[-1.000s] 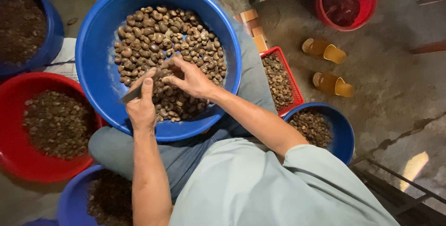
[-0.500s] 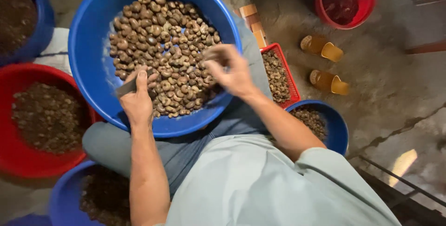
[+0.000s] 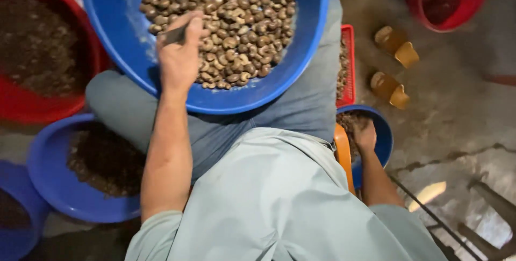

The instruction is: Cracking and sorting nuts from a large bowl into smaller containers using a small hand tool

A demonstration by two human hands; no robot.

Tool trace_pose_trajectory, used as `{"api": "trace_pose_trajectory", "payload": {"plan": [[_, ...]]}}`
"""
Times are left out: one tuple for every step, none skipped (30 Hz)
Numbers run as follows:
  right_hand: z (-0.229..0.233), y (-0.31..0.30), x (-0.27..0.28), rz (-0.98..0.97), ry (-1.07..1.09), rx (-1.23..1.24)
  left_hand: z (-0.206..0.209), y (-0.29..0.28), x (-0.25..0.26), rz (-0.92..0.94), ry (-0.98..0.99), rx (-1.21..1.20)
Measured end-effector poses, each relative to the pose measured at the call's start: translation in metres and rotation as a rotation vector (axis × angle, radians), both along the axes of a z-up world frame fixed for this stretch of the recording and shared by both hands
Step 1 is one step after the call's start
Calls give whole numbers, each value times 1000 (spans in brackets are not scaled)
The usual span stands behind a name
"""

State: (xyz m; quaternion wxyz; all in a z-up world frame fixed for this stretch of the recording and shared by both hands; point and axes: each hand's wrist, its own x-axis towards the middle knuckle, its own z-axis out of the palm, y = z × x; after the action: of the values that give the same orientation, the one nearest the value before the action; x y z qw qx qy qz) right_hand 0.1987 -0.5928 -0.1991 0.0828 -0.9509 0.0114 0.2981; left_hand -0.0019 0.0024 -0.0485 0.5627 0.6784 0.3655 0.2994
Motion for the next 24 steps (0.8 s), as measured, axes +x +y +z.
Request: {"api": "trace_pose_trajectory", "payload": {"plan": [[-9,-21,-8,-14,25,-144,2,-1,3,-31,19,-26],[-15,-21,-2,-3,30,-138,11,-2,2,-20,25,-20],[-21,-25,0,20,108,-264,20,-4,1,-102,95,-22],[-26,-29,2,44,184,-389,29,-6,2,-184,167,-25],[-18,-9,9,42,187,-385,27,-7,1,-186,169,-20],[-9,10,15,116,37,-237,24,-7,1,-191,148,-24],[1,30,23,188,-113,-89,22,-8,1,-193,128,-28],[24,73,32,187,-112,-85,22,-8,1,-194,130,-24],[51,116,39,309,-307,215,23,-7,3,-172,167,-10],[84,157,46,427,-502,517,24,-7,5,-150,204,4],[109,202,47,416,-512,521,22,-8,1,-160,200,14],[139,246,47,487,-635,744,22,-10,-1,-139,182,90],[176,289,50,551,-775,962,21,-10,3,-132,152,170],[176,316,41,532,-804,958,23,-11,2,-156,135,184],[177,343,34,630,-795,934,26,-10,4,-148,166,164],[180,370,29,728,-783,905,29,-9,6,-141,198,144],[182,400,21,694,-824,899,29,-10,5,-178,179,170],[186,432,15,850,-783,855,28,-11,4,-153,255,235],[190,466,10,1006,-732,812,27,-10,0,-117,336,304],[160,481,2,974,-766,813,29,-10,2,-144,321,333],[131,499,-6,1080,-658,665,32,-11,1,-104,377,278],[102,521,-14,1176,-543,516,33,-9,0,-62,433,223],[74,527,-22,1161,-559,520,35,-9,0,-73,426,240],[46,534,-31,1157,-652,450,36,-8,0,-68,401,237]]}}
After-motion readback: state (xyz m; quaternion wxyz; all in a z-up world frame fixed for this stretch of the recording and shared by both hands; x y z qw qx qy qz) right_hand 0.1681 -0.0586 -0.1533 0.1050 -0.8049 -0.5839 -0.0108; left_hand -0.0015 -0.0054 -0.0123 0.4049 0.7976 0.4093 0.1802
